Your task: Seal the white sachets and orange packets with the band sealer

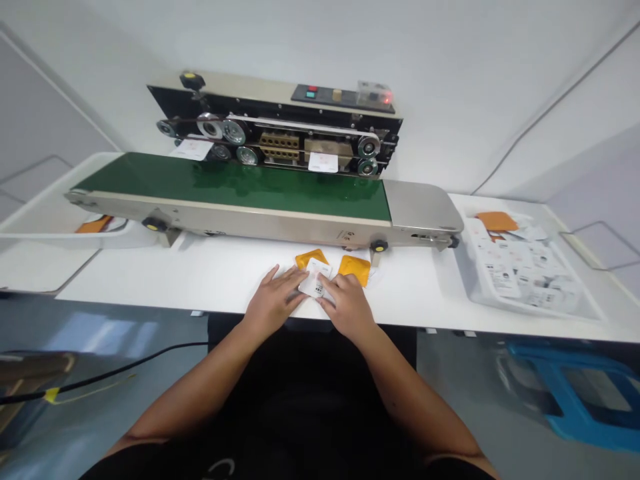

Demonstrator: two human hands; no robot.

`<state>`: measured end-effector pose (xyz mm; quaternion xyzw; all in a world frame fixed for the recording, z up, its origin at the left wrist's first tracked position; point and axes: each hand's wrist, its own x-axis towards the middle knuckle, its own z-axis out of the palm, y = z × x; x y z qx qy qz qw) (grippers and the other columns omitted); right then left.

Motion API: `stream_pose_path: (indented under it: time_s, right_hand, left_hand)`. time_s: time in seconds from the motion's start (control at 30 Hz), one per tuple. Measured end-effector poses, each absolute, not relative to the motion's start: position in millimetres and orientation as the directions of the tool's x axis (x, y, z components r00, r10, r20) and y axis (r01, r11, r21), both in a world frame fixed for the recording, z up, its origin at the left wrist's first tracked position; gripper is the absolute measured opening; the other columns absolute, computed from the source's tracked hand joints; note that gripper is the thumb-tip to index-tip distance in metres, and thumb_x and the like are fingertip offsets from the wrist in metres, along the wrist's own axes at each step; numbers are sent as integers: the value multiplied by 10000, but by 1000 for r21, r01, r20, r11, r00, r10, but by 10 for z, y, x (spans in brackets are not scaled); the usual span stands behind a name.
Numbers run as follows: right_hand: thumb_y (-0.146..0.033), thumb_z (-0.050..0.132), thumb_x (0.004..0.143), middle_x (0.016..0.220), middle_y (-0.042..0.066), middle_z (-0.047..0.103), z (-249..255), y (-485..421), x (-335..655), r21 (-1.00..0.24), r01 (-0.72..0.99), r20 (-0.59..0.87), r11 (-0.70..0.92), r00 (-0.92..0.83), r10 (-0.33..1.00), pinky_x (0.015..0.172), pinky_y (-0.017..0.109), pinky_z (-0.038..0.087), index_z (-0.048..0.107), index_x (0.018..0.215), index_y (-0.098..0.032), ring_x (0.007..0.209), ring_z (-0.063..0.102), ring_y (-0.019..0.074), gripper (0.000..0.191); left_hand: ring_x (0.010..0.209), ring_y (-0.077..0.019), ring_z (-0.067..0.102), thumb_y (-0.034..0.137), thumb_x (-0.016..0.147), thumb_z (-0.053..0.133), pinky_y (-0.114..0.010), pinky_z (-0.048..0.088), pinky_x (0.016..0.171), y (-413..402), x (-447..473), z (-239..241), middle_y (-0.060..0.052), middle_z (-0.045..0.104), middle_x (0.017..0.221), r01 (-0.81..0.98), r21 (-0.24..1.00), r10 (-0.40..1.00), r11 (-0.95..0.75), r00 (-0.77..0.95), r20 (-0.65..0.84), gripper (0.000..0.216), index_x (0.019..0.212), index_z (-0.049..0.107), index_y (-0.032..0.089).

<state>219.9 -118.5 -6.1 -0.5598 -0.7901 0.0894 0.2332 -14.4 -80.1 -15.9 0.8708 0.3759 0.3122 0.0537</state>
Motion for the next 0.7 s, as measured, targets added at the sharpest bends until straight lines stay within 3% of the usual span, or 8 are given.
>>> stream_pose_path:
  time_s: [0.1,0.2,0.4,0.5,0.6,0.7]
  right_hand:
    - [-387,679,1000,992,98,682,-55,-1201,2174,-366,863,288,349,-251,924,933,436,474,650,1499,-236,982,552,283,522]
    - [-392,717,979,1068,85,703,-61,-1221,2143,-308,908,325,284,-180,928,950,455,425,649,1493,-316,1044,565,295,524]
    - [-391,677,992,1260,69,744,-90,-1235,2115,-332,924,361,189,-61,931,1006,488,349,509,1597,-360,1182,551,330,629]
    - [-363,643,997,1308,56,747,-61,-1237,2094,-343,917,332,205,-85,939,1025,502,339,555,1557,-367,1209,549,336,567]
    - [-361,641,978,1565,64,593,12,-1221,2064,-293,926,308,237,-143,940,1042,525,347,620,1501,-349,1297,521,364,523]
    - [-362,617,973,1667,78,479,77,-1158,2031,-286,909,243,303,-237,941,1067,561,351,502,1602,-317,1442,437,397,641]
  left_hand:
    - [1228,-230,749,234,1067,619,-517,524,1199,-785,-174,-218,-123,731,1379,508,323,580,-798,507,637,260,1309,708,205]
    - [1226,-223,750,206,1060,624,-483,578,1150,-797,-203,-228,-131,716,1402,437,320,525,-841,514,678,219,1247,735,196]
    - [1231,-175,745,143,1045,631,-440,545,1194,-832,-270,-172,-86,739,1374,279,287,400,-916,612,682,339,1372,671,220]
    - [1274,-164,720,138,1062,590,-437,517,1219,-831,-283,-141,-76,722,1403,228,290,364,-930,692,624,407,1455,618,240]
    - [1261,-172,728,164,1063,590,-448,517,1220,-837,-267,-109,-64,730,1393,238,328,396,-914,699,596,390,1440,640,251]
    - [1196,-181,760,181,1046,614,-459,536,1201,-854,-241,-84,-60,769,1324,277,375,462,-885,635,620,317,1345,703,236]
